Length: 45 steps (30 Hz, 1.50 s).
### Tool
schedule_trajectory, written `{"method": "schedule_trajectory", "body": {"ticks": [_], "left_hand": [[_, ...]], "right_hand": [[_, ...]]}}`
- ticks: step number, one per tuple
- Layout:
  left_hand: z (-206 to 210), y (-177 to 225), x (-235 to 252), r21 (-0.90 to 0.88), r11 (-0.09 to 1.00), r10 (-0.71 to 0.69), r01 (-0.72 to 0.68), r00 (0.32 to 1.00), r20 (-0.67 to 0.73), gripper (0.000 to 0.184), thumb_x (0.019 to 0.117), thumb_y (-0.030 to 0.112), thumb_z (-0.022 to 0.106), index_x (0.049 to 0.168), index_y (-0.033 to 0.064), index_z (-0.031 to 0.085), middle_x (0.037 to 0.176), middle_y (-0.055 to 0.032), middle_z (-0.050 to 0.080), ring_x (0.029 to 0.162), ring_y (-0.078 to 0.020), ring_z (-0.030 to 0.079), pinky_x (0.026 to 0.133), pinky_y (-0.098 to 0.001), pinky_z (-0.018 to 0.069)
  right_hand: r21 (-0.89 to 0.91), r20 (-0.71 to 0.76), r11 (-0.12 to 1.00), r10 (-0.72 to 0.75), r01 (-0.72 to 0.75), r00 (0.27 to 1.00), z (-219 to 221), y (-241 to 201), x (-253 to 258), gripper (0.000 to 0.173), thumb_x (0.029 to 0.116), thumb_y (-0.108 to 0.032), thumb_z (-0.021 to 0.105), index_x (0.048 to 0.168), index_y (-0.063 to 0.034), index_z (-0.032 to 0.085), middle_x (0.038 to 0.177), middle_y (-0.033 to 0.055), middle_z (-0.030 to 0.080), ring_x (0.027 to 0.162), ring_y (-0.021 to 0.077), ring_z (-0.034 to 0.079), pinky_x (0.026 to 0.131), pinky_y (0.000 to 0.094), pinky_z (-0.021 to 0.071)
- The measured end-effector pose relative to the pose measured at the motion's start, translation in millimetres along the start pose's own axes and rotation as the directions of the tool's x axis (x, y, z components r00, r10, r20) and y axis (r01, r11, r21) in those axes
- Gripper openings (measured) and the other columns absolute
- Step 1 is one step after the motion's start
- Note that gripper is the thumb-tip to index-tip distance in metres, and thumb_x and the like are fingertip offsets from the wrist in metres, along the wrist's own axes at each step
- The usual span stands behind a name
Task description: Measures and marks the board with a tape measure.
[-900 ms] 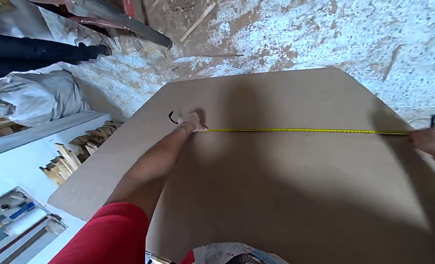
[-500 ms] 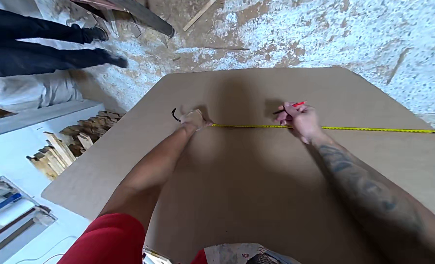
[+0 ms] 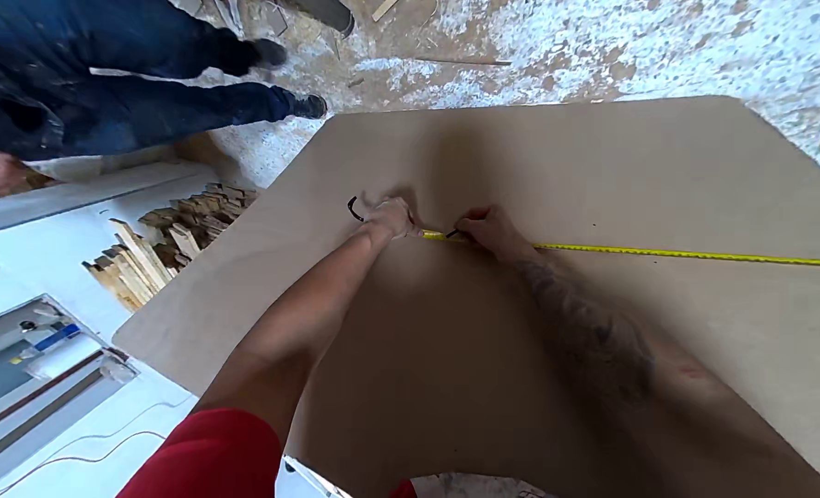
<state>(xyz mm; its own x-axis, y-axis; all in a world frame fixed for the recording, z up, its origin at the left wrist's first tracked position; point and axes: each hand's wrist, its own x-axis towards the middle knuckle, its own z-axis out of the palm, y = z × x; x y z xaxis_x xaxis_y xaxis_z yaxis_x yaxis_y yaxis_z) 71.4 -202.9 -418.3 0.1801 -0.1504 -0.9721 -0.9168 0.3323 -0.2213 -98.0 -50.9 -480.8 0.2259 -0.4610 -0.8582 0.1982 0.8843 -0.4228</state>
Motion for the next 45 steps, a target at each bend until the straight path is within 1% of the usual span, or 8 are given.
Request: {"method": "schedule_trajectory", "body": {"ticks": [3,6,10,16,25,37,42,45], "left_hand": [[7.4,1.5,4.7,0.036,0.999,-0.022,0.021,1.000,0.014,0.050,0.0840,0.060,0.076,0.114,0.0192,0.076,0.120,-0.0154,0.070,0.115,-0.0367,0.066,0.092,-0.0686,0.0504],[16.5,-4.4,14.3,0.009,1.000,-0.017,0.017,1.000,0.010,0.058,0.0859,0.066,0.071,0.116,0.0154,0.075,0.122,-0.0191,0.069,0.118,-0.0393,0.064,0.094,-0.0697,0.0492],[11.7,-1.9,15.7,0.038,0.999,-0.003,0.005,0.999,-0.042,0.060,0.0836,0.068,0.072,0.116,0.0174,0.075,0.127,-0.0174,0.067,0.123,-0.0387,0.061,0.100,-0.0720,0.0433],[-3.6,3.8,10.2,0.019,1.000,-0.019,0.019,0.999,-0.030,0.060,0.0840,0.063,0.075,0.114,0.0108,0.075,0.126,-0.0202,0.067,0.121,-0.0398,0.062,0.096,-0.0694,0.0482],[-9.0,3.2,18.3,0.050,0.998,-0.030,0.033,0.997,-0.068,0.064,0.0801,0.068,0.075,0.118,0.0162,0.075,0.129,-0.0189,0.066,0.124,-0.0397,0.061,0.097,-0.0689,0.0480],[-18.4,7.2,14.6,0.072,0.997,-0.036,0.039,0.998,-0.056,0.065,0.0812,0.067,0.075,0.115,0.0116,0.073,0.127,-0.0196,0.067,0.123,-0.0404,0.061,0.096,-0.0691,0.0487],[-17.5,7.3,16.9,0.068,0.997,-0.038,0.043,0.997,-0.069,0.059,0.0794,0.068,0.075,0.115,0.0213,0.076,0.127,-0.0150,0.068,0.122,-0.0378,0.062,0.095,-0.0689,0.0490],[-17.6,9.5,19.1,0.081,0.996,-0.040,0.046,0.997,-0.069,0.057,0.0799,0.068,0.075,0.113,0.0216,0.076,0.124,-0.0150,0.069,0.120,-0.0375,0.063,0.093,-0.0693,0.0495]], "right_hand": [[-0.051,-0.017,0.999,0.007,-0.007,1.000,-8.3,22.7,-3.1,0.017,0.0923,-0.027,0.073,0.096,-0.0111,0.078,0.076,0.0048,0.073,0.061,0.0160,0.066,0.058,0.0373,0.0570],[-0.034,0.010,0.997,-0.065,0.065,0.998,-12.2,15.5,-4.7,0.017,0.0940,-0.026,0.072,0.098,-0.0118,0.079,0.081,0.0047,0.076,0.066,0.0172,0.071,0.063,0.0382,0.0609],[-0.122,0.042,0.988,-0.091,0.096,0.995,-7.9,3.3,-2.3,0.014,0.0939,-0.026,0.072,0.098,-0.0158,0.080,0.079,0.0017,0.076,0.066,0.0147,0.071,0.064,0.0375,0.0612],[-0.239,0.022,0.968,-0.068,0.072,0.997,-3.2,-13.2,-4.9,0.014,0.0951,-0.029,0.070,0.097,-0.0203,0.080,0.079,-0.0013,0.075,0.067,0.0127,0.070,0.064,0.0394,0.0600],[-0.243,0.015,0.965,-0.094,0.095,0.995,-5.3,-16.4,-6.0,0.014,0.0951,-0.029,0.070,0.097,-0.0203,0.080,0.083,-0.0013,0.076,0.073,0.0134,0.072,0.071,0.0424,0.0616],[-0.365,-0.008,0.927,-0.094,0.084,0.996,-7.7,-25.9,-6.1,0.020,0.0939,-0.039,0.071,0.092,-0.0208,0.080,0.079,0.0004,0.074,0.073,0.0173,0.070,0.070,0.0504,0.0574],[-0.326,-0.006,0.942,-0.093,0.086,0.996,-10.1,-28.0,-10.7,0.020,0.0934,-0.036,0.073,0.089,-0.0171,0.079,0.078,0.0017,0.073,0.071,0.0177,0.069,0.069,0.0485,0.0573],[-0.340,-0.012,0.937,-0.095,0.085,0.995,-11.1,-28.2,-11.7,0.017,0.0944,-0.035,0.073,0.093,-0.0193,0.080,0.080,0.0012,0.073,0.074,0.0171,0.069,0.070,0.0479,0.0574]]}}
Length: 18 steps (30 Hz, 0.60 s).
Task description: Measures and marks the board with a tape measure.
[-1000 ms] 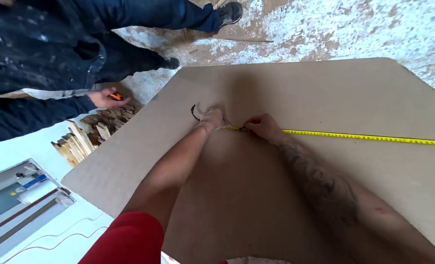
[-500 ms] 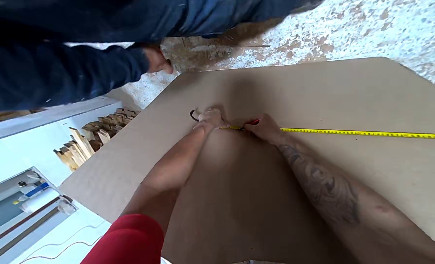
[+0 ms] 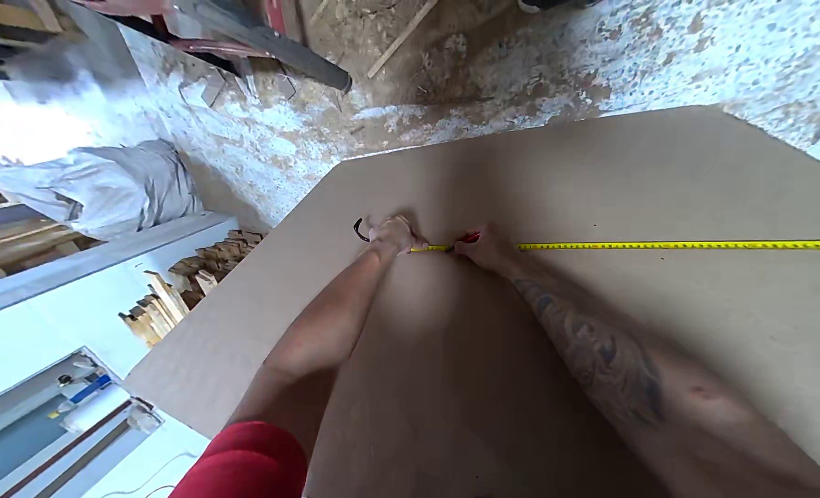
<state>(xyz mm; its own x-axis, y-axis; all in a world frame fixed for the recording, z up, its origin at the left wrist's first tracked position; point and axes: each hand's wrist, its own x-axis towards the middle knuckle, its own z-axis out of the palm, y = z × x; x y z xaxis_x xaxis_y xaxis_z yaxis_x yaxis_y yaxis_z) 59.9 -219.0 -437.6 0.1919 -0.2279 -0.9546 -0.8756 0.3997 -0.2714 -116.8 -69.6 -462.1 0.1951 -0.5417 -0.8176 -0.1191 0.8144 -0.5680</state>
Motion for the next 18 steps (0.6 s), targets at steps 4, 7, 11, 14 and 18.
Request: {"method": "schedule_trajectory", "body": {"ticks": [4,7,11,14,18], "left_hand": [[0.4,1.5,-3.5,-0.001,1.000,-0.007,0.007,1.000,-0.009,0.056,0.0815,0.066,0.074,0.112,0.0191,0.076,0.124,-0.0158,0.069,0.119,-0.0383,0.064,0.092,-0.0693,0.0500],[-2.7,-8.7,-11.7,-0.060,0.995,0.078,-0.081,0.995,-0.061,0.051,0.0856,0.064,0.072,0.108,0.0191,0.077,0.117,-0.0151,0.072,0.115,-0.0377,0.066,0.093,-0.0691,0.0502],[-7.2,-34.3,-29.2,-0.276,0.934,0.208,-0.228,0.973,-0.101,0.040,0.0899,0.055,0.072,0.107,0.0193,0.079,0.107,-0.0120,0.075,0.108,-0.0324,0.069,0.096,-0.0635,0.0520],[-13.1,-44.5,-49.5,-0.560,0.786,0.264,-0.263,0.961,-0.080,0.036,0.0887,0.044,0.078,0.106,0.0125,0.078,0.102,-0.0121,0.076,0.097,-0.0275,0.072,0.091,-0.0558,0.0557],[-20.2,-56.7,-70.1,-0.502,0.817,0.268,-0.283,0.958,-0.103,0.052,0.0860,0.052,0.079,0.129,0.0234,0.072,0.123,-0.0105,0.072,0.117,-0.0289,0.067,0.103,-0.0592,0.0506]], "right_hand": [[0.177,-0.082,0.984,-0.001,0.016,0.997,2.0,7.1,2.0,0.018,0.0957,-0.031,0.070,0.097,-0.0156,0.079,0.082,0.0011,0.074,0.073,0.0147,0.070,0.071,0.0424,0.0595],[0.403,-0.239,0.907,-0.027,0.124,0.971,-21.3,3.3,-12.7,0.024,0.1060,-0.026,0.059,0.118,-0.0115,0.074,0.098,0.0027,0.078,0.085,0.0143,0.074,0.079,0.0352,0.0622],[-0.251,-0.222,0.968,-0.079,0.021,0.972,-84.0,19.3,-47.0,0.034,0.1104,-0.032,0.045,0.131,-0.0169,0.066,0.113,0.0088,0.074,0.105,0.0275,0.071,0.093,0.0576,0.0556],[-0.497,-0.154,0.864,0.001,-0.078,0.988,-126.4,37.4,-73.7,0.038,0.1019,-0.051,0.057,0.113,-0.0179,0.072,0.102,0.0122,0.073,0.098,0.0334,0.070,0.085,0.0640,0.0547],[-0.613,-0.144,0.785,0.002,-0.091,0.990,-174.7,32.0,-110.6,0.040,0.1000,-0.054,0.059,0.104,-0.0178,0.075,0.094,0.0111,0.074,0.093,0.0336,0.071,0.082,0.0659,0.0538]]}}
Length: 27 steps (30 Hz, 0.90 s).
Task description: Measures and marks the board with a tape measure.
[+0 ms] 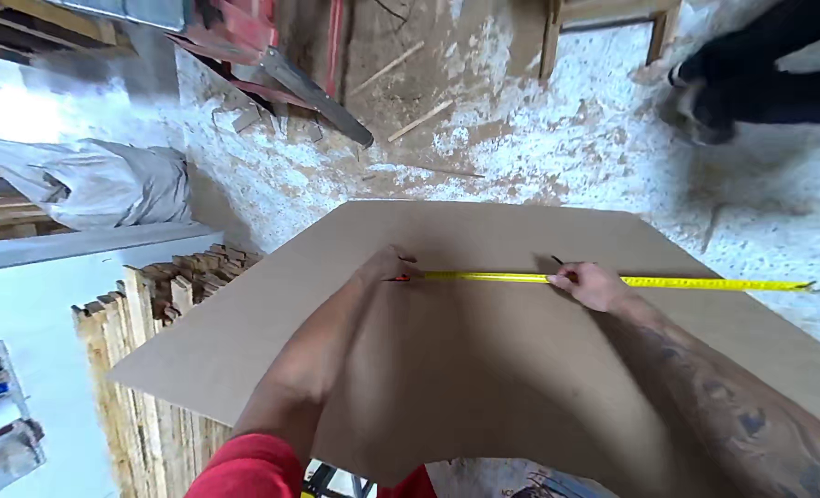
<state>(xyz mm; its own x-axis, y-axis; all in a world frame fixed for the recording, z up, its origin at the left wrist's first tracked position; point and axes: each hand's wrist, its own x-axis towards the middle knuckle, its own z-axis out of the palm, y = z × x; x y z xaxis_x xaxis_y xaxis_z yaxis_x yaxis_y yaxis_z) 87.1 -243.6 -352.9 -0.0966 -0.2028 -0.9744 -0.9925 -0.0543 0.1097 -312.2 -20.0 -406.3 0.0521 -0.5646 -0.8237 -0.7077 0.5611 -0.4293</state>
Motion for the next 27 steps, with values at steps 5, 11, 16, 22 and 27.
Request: {"method": "schedule_trajectory", "body": {"ticks": [5,11,16,22,27], "left_hand": [[-42.1,-31.6,-5.5,0.081,0.992,0.103,-0.100,0.994,-0.035,0.036,0.0930,0.049,0.072,0.117,0.0223,0.078,0.114,-0.0108,0.074,0.112,-0.0303,0.068,0.100,-0.0622,0.0500],[-107.1,-85.0,-47.0,-0.021,0.996,0.086,-0.084,0.987,0.133,0.040,0.0910,0.043,0.077,0.117,0.0133,0.075,0.111,-0.0123,0.073,0.103,-0.0272,0.069,0.095,-0.0550,0.0530],[-131.5,-162.6,-55.1,-0.706,0.708,0.067,-0.007,0.996,0.058,0.052,0.1028,0.049,0.057,0.134,0.0080,0.061,0.108,-0.0182,0.072,0.083,-0.0305,0.072,0.070,-0.0503,0.0614],[-136.3,-159.5,-51.0,-0.960,0.266,0.040,-0.084,0.996,-0.075,0.046,0.1118,0.042,0.035,0.140,0.0087,0.050,0.117,-0.0206,0.064,0.097,-0.0318,0.066,0.077,-0.0508,0.0574],[-132.4,-185.8,-24.8,-0.965,0.202,-0.064,-0.170,0.980,-0.186,0.040,0.1128,0.027,0.039,0.141,0.0005,0.050,0.132,-0.0206,0.062,0.120,-0.0298,0.060,0.101,-0.0518,0.0487]], "right_hand": [[-0.034,-0.079,0.998,-0.057,0.055,0.995,-39.4,-54.8,-18.8,0.022,0.1013,-0.036,0.065,0.107,-0.0165,0.074,0.092,0.0085,0.073,0.088,0.0284,0.071,0.081,0.0597,0.0566],[-0.146,-0.178,0.916,-0.396,0.373,0.901,-15.3,-287.0,10.5,0.017,0.1024,-0.015,0.061,0.114,-0.0114,0.073,0.099,0.0118,0.074,0.092,0.0311,0.072,0.084,0.0560,0.0583],[0.276,-0.590,0.874,-0.174,0.400,0.788,5.3,-440.5,45.2,0.061,0.0989,-0.054,0.060,0.142,-0.0113,0.055,0.134,0.0083,0.067,0.122,0.0212,0.065,0.105,0.0478,0.0532],[0.761,0.000,0.649,-0.020,0.013,1.000,103.5,-522.4,101.5,0.059,0.0890,-0.061,0.072,0.122,-0.0126,0.070,0.106,0.0103,0.073,0.095,0.0255,0.071,0.082,0.0517,0.0605],[0.731,0.275,0.661,-0.062,-0.167,0.960,103.2,-514.8,116.6,0.037,0.1004,-0.029,0.060,0.133,-0.0111,0.065,0.108,0.0135,0.072,0.087,0.0280,0.071,0.072,0.0460,0.0614]]}}
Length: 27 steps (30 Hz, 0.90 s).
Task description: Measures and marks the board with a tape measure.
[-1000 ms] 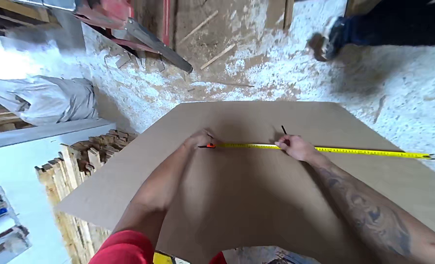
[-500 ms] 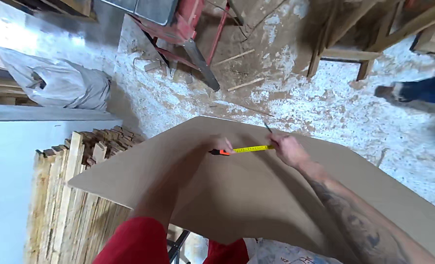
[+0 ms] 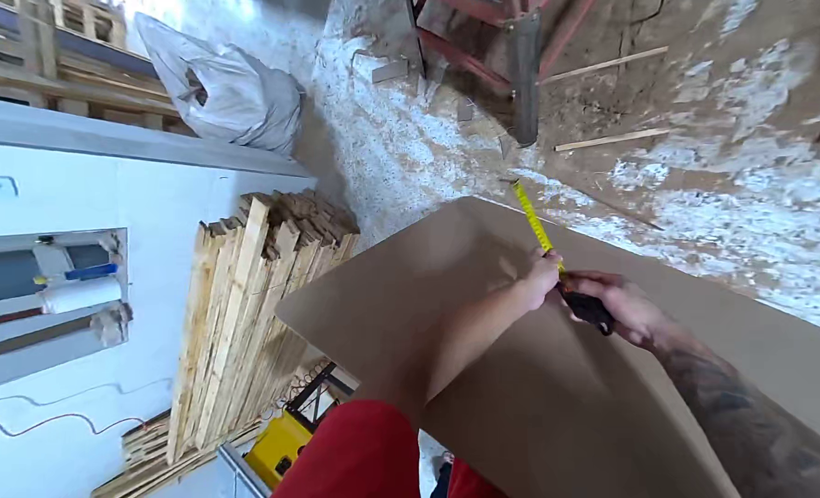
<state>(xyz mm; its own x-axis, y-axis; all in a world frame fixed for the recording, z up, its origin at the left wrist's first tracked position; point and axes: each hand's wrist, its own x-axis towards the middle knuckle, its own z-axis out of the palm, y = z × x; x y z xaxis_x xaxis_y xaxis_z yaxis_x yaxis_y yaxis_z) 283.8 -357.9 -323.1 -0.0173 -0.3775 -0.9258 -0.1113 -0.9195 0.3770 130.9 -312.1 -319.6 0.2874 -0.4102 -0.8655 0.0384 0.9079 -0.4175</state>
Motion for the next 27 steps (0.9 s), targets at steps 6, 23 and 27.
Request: {"method": "schedule_trajectory", "body": {"ticks": [6,23,27], "left_hand": [[-114.7,64.3,25.4,-0.310,0.950,-0.112,-0.035,0.889,-0.443,0.036,0.1091,0.009,0.041,0.142,-0.0035,0.044,0.117,-0.0206,0.069,0.102,-0.0283,0.071,0.088,-0.0431,0.0599],[-403.7,3.8,157.8,0.765,0.404,0.088,0.502,0.811,-0.578,0.066,0.0982,0.047,0.063,0.128,-0.0119,0.058,0.131,-0.0356,0.058,0.123,-0.0487,0.057,0.102,-0.0685,0.0439],[-397.5,-14.8,167.8,0.757,0.361,0.094,0.546,0.786,-0.611,0.068,0.0965,0.043,0.065,0.128,-0.0160,0.055,0.132,-0.0394,0.055,0.126,-0.0525,0.053,0.102,-0.0701,0.0420]], "right_hand": [[-0.415,-0.069,0.892,0.165,-0.179,0.984,-109.2,36.3,-23.3,0.026,0.0937,-0.022,0.069,0.117,-0.0126,0.075,0.094,0.0097,0.072,0.076,0.0233,0.066,0.066,0.0462,0.0542],[-0.654,-0.318,0.720,0.014,-0.230,0.948,-216.8,112.1,-31.7,0.021,0.0903,-0.039,0.075,0.092,-0.0183,0.081,0.080,0.0029,0.074,0.076,0.0189,0.070,0.073,0.0524,0.0571],[-0.621,-0.389,0.725,0.044,-0.298,0.920,-235.9,137.7,-65.8,0.022,0.0923,-0.039,0.074,0.094,-0.0174,0.082,0.081,0.0040,0.075,0.077,0.0198,0.071,0.075,0.0531,0.0568]]}}
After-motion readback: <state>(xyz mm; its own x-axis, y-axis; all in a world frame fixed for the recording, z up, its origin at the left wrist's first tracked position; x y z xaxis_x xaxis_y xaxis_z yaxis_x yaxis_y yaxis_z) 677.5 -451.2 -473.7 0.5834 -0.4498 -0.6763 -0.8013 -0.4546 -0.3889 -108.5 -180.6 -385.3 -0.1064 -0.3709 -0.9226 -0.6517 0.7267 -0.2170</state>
